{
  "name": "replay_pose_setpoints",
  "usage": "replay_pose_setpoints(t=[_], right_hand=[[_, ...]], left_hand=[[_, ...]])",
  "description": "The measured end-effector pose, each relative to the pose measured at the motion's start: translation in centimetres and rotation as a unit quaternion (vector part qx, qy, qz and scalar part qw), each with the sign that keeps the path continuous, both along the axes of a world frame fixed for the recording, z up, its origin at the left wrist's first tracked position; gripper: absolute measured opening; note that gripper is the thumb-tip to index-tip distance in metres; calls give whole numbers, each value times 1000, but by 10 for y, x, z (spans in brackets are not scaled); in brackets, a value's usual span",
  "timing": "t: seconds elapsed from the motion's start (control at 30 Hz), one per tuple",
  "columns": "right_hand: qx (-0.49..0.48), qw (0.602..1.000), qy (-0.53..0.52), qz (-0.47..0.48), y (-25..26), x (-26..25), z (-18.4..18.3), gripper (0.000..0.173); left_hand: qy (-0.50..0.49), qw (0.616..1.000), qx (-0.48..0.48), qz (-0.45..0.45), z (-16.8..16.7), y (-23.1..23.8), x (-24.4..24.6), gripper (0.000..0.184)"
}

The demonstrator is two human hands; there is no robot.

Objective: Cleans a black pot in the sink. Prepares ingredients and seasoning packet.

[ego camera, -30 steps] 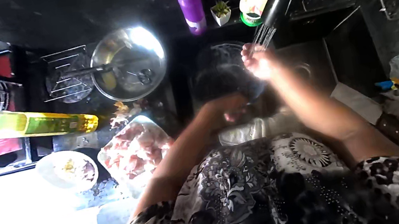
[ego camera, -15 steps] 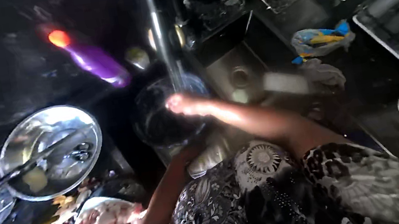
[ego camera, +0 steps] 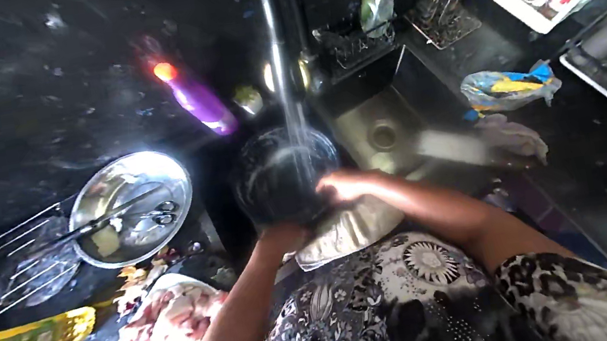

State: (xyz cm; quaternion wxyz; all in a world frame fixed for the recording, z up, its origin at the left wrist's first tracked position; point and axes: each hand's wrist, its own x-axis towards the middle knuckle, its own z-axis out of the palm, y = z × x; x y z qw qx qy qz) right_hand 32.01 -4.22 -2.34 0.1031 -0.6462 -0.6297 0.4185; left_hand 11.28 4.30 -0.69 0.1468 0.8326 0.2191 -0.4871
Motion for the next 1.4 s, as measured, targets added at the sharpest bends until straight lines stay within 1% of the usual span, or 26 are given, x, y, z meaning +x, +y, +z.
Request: replay_pose_setpoints(t=[0.07,0.13,0.2,0.3,0.37,0.4,0.47,0.53,0.57,0.6,0.63,0.73,0.8,0.87,0.9,0.93,1.0,1.03,1.07,1.13,1.2,1.23,1.27,1.3,1.37,1.4], right_hand=[[14,999,30,29,-1,-5,5,60],[0,998,49,45,1,-6,11,64],[-11,997,66,29,2,1,14,61],[0,998,60,-30,3,27,19,46],[3,997,53,-63,2,54,32,44],[6,996,35,-82,2,69,41,44],[15,991,-8,-129,3,106,62,45],[51,976,-76,-197,7,148,81,44],[86,961,-118,-233,11,168,90,44],[125,943,-153,-268,18,187,96,44],[151,927,-182,-293,26,204,105,46],[216,893,-222,-327,59,242,130,48],[252,878,-244,-325,84,263,135,47],[251,873,-256,-330,100,274,132,51],[233,873,-264,-338,102,276,131,52],[211,869,-278,-350,96,279,128,48],[153,861,-302,-380,66,293,119,37],[106,861,-306,-392,40,304,112,37],[51,866,-297,-399,8,317,106,41],[-54,866,-272,-417,-67,346,91,65],[-154,840,-265,-448,-137,362,76,91],[-193,824,-270,-459,-164,367,63,99],[-208,815,-277,-465,-188,371,47,98],[-210,809,-290,-466,-205,368,35,87],[-184,789,-342,-477,-217,353,22,52],[-170,780,-363,-481,-213,342,21,46]], left_hand=[[-62,998,-23,-6,27,4,11,30],[-148,988,-47,7,45,11,23,33],[-224,971,-75,41,54,21,35,34],[-359,929,-62,69,51,34,55,26],[-457,880,-59,119,43,40,70,23],[-497,848,-69,171,40,40,78,25],[-542,775,-99,310,37,41,92,31],[-548,682,-142,462,25,44,103,35],[-546,639,-163,517,17,48,108,35],[-538,609,-174,556,11,52,112,35],[-523,598,-177,580,6,56,116,35],[-487,597,-183,611,-5,61,127,34],[-478,573,-201,635,-7,61,134,34],[-475,546,-215,656,-10,63,136,30],[-474,542,-218,659,-12,64,135,31],[-474,537,-223,661,-13,64,133,31],[-470,532,-231,665,-16,65,128,30],[-468,532,-231,666,-19,67,124,30],[-467,531,-231,668,-22,69,120,30],[-464,539,-216,669,-26,70,114,26],[-454,558,-204,664,-31,67,105,27],[-446,572,-202,658,-35,65,102,29],[-441,586,-202,649,-40,63,102,30],[-438,587,-212,647,-45,60,104,31],[-438,565,-238,658,-44,55,113,32],[-437,550,-253,665,-42,52,116,32]])
